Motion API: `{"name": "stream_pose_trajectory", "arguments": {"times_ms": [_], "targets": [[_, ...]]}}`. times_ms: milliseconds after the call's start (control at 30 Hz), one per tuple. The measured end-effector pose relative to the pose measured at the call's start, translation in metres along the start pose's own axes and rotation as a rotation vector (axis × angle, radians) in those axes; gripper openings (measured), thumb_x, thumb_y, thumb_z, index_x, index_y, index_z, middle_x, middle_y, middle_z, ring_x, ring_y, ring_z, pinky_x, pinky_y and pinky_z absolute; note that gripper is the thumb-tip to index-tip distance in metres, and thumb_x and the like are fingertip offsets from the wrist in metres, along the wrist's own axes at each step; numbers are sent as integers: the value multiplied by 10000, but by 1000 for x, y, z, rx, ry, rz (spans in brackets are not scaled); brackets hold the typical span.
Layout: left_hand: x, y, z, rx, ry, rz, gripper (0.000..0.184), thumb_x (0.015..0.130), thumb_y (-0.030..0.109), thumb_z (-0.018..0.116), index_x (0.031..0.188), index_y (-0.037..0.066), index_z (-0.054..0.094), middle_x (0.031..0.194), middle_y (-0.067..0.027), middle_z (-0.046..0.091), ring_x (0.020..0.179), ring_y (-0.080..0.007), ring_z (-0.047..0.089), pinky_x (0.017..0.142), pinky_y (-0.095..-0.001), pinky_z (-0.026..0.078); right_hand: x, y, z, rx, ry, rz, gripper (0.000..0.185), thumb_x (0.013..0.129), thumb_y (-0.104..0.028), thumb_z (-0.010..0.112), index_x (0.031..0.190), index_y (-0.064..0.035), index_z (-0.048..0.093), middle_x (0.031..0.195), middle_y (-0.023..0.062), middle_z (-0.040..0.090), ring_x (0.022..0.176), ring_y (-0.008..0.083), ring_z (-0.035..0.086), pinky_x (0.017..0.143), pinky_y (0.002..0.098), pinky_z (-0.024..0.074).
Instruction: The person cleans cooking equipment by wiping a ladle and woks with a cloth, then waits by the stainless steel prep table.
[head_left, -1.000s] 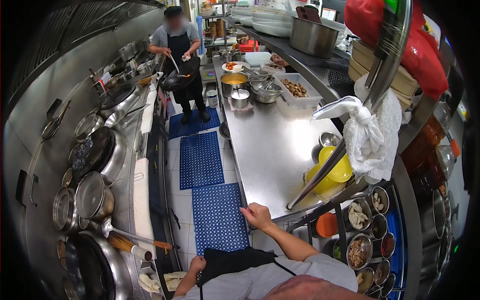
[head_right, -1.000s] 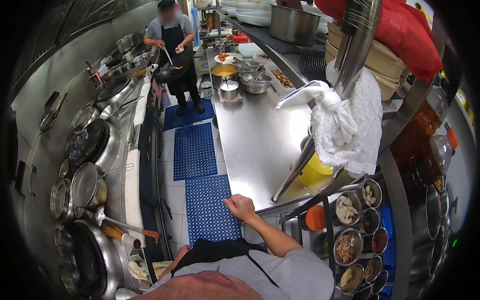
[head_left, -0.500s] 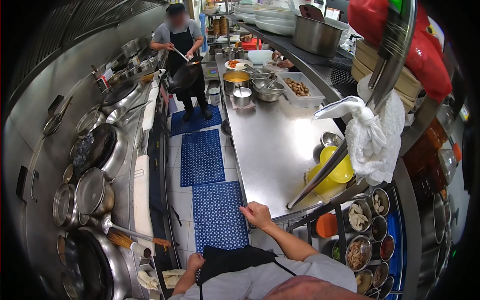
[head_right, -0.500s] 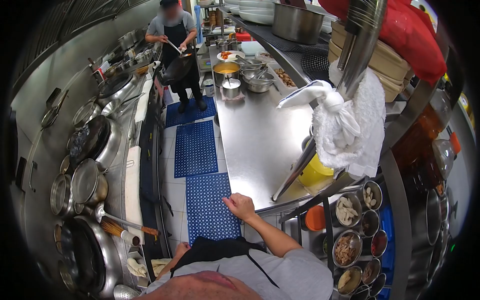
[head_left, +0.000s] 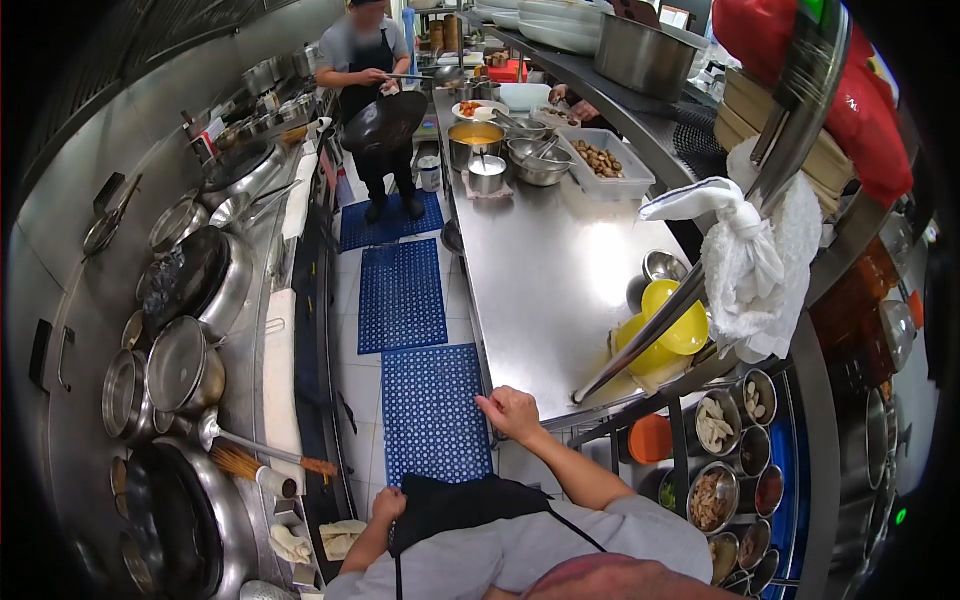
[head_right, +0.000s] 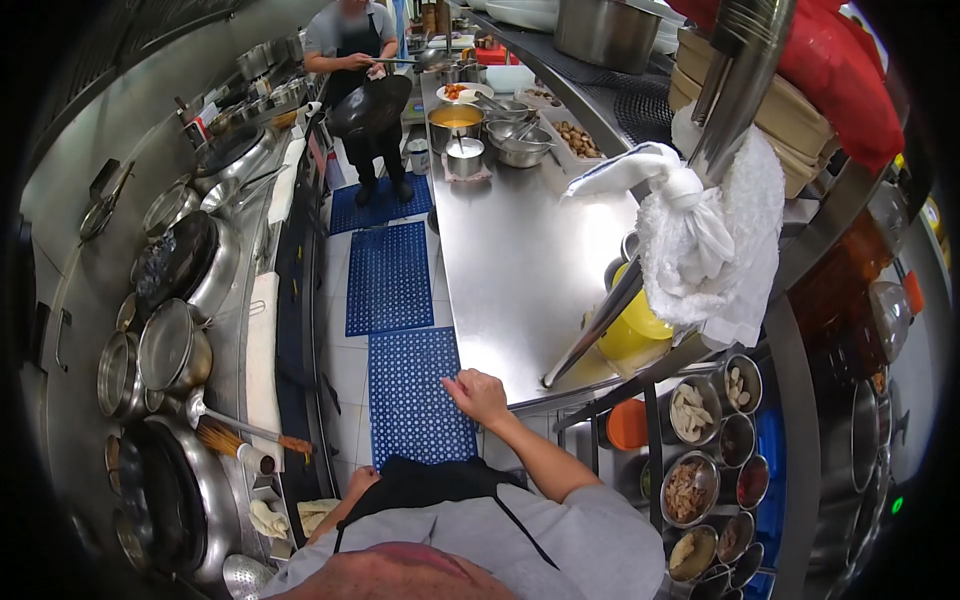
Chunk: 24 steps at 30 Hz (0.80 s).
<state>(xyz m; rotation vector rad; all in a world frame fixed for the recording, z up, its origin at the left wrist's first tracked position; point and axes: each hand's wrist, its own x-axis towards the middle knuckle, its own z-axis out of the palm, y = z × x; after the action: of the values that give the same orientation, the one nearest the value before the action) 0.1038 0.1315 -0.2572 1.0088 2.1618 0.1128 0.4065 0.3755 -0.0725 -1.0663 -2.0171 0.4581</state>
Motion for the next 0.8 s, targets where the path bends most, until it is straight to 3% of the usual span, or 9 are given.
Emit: {"name": "stream_pose_trajectory", "arguments": {"times_ms": [333,433,533,633,733,800], "targets": [[-5,16,-4,27,40,13,310,840,348,604,1000,110,724,1027,-206,716,1019,-405,668,906,-486,520,0,2,1,-18,-14,-4,401,873,-342,742,629,-66,584,608,102,592,503,291,575,483,394,441],[3,3,6,45,-169,99,337,851,371,588,1026,115,718,1054,-205,711,1041,-395,666,909,-490,519,0,-1,-1,10,-10,23,391,871,-339,745,635,-68,589,613,107,588,517,298,578,490,398,441],[6,4,17,88,-128,190,395,892,372,526,1122,97,692,1125,-226,688,1086,-403,651,939,-500,511,-2,7,9,95,35,61,383,879,-276,759,639,-46,569,595,117,539,496,262,504,483,388,393],[-5,24,10,20,-6,185,365,906,285,522,944,-29,705,1007,-263,692,975,-446,667,853,-537,528,-1,6,8,62,30,21,423,892,-294,754,616,-56,540,557,105,491,467,234,440,471,387,351],[-32,46,-24,-69,10,249,240,850,268,608,875,50,705,899,-192,706,859,-386,680,770,-486,527,1,9,9,12,-22,2,442,907,-290,730,602,-72,496,541,98,473,455,254,443,470,395,356],[-50,53,-40,-181,20,289,207,817,284,667,824,77,687,821,-153,699,795,-344,677,715,-452,516,2,12,11,66,-77,92,441,912,-296,729,614,-50,515,531,72,502,461,190,432,467,372,352]]}}
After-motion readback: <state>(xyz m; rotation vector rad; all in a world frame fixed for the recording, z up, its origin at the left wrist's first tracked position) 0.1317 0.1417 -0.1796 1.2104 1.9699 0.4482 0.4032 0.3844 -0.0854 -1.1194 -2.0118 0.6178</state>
